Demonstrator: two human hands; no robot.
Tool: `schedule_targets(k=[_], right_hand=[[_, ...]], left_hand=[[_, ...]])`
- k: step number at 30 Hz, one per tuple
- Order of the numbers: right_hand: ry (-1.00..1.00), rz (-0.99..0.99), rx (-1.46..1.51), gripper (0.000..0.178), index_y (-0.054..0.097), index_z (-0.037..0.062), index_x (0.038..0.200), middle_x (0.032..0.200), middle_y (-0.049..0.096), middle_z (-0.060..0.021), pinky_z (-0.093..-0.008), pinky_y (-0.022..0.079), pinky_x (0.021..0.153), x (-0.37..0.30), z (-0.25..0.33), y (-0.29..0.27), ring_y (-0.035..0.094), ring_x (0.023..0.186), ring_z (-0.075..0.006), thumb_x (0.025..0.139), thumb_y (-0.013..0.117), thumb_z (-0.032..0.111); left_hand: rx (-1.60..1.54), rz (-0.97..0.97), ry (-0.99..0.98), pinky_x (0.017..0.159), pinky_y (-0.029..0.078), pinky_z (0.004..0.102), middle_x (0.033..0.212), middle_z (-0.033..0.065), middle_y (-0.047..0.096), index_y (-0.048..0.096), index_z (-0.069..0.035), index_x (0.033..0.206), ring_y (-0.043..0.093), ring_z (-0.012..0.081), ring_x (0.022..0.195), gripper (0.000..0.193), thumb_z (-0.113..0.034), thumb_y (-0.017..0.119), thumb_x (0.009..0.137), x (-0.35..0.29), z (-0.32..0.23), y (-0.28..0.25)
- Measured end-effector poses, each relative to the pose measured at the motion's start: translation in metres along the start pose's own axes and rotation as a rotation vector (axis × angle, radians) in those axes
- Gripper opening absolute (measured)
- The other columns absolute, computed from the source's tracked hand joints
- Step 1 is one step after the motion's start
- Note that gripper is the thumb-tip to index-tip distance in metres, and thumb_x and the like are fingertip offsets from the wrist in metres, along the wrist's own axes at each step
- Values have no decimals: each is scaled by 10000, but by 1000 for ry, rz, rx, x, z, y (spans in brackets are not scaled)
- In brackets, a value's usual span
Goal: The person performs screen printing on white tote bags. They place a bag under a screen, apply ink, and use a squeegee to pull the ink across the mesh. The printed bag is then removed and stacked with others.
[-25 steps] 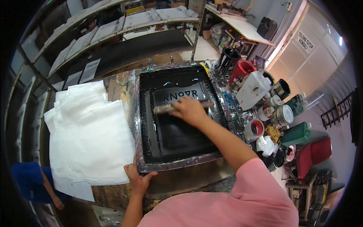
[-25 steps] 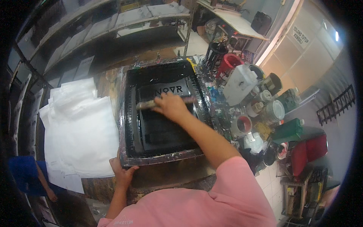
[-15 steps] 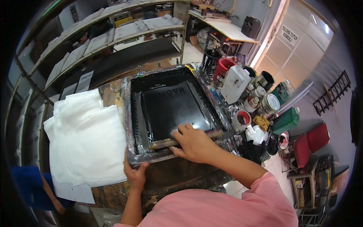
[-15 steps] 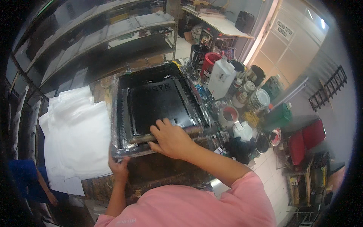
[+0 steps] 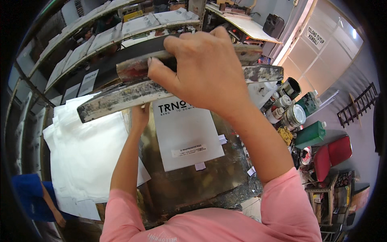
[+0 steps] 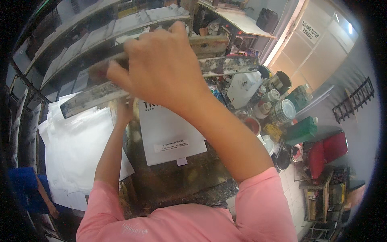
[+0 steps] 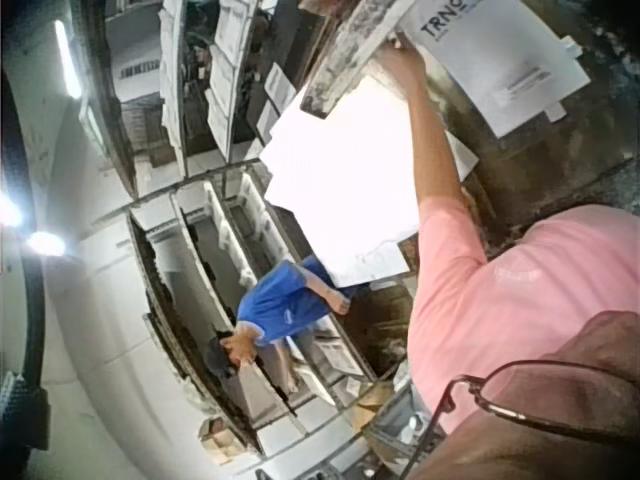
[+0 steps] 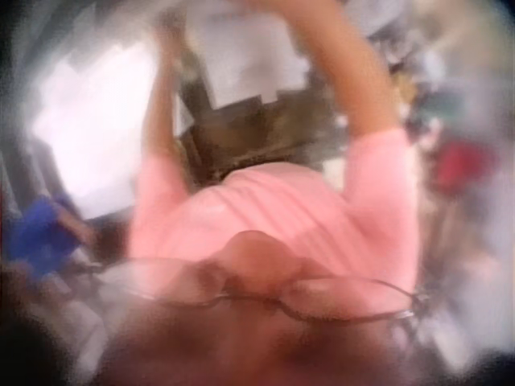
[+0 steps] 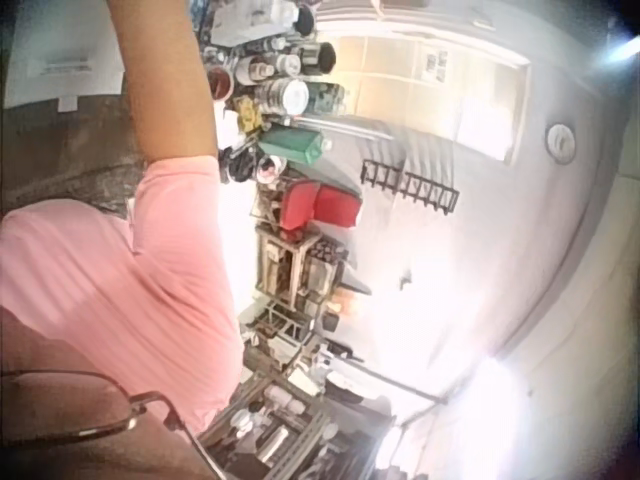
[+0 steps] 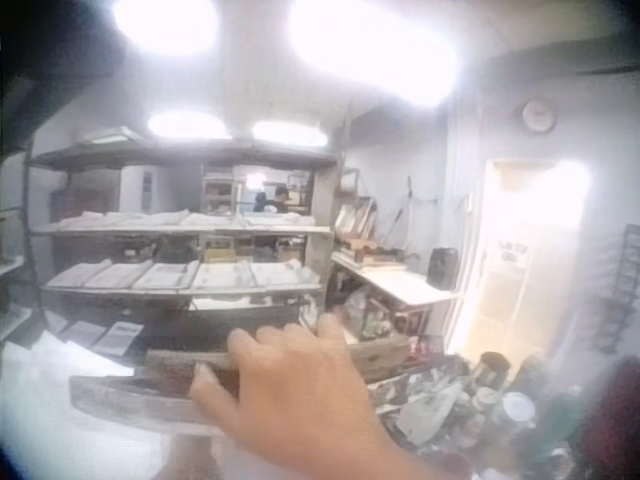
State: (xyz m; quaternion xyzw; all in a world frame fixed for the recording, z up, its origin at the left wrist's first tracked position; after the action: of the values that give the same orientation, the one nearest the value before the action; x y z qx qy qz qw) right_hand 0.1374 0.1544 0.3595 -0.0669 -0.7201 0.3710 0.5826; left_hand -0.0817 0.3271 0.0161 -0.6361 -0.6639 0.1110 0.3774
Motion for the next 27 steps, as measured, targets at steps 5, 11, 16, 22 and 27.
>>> schedule_targets(k=[5,11,16,22,27], right_hand=[[26,12,21,489,785,25,811,781,756,-181,-491,455,897,14,-8,3,736,775,-342,935,632,472],[36,15,54,455,719,16,851,778,696,-163,-477,454,824,22,-11,2,676,770,-369,921,685,464],[18,-9,22,406,718,15,883,810,703,-170,-472,455,846,9,-3,-3,675,807,-366,916,699,419],[-7,-21,13,417,722,41,833,794,700,-150,-478,456,870,-15,10,-6,690,808,-342,936,673,442],[3,24,15,399,725,-3,936,903,722,-199,-482,441,872,-23,14,-4,671,853,-375,947,664,391]], left_hand=[[220,65,-46,1102,467,581,1358,246,697,707,-47,1330,595,507,1298,370,-219,708,1003,43,42,61],[-23,-163,19,827,567,416,1000,174,797,745,56,1122,751,279,924,349,-278,720,1023,33,35,-18],[-495,-311,-474,588,460,254,789,12,645,658,-14,997,561,77,668,224,-217,731,1058,-100,60,-133],[-237,-860,-485,591,435,252,765,-5,602,627,-42,1002,525,79,645,230,-241,700,1091,-285,121,-255],[-46,-1051,-714,600,466,271,817,24,643,644,-17,1062,570,115,669,263,-272,699,1092,-376,150,-357]])
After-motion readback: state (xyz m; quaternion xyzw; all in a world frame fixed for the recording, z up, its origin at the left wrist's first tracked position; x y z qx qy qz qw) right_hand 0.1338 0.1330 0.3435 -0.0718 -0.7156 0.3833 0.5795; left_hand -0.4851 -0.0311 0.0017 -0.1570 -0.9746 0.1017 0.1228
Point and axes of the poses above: each hand's wrist, its own x-axis towards the middle knuckle, its own y-axis out of the palm, z = x × y, the point moved 5 cm from there along x, towards the middle knuckle
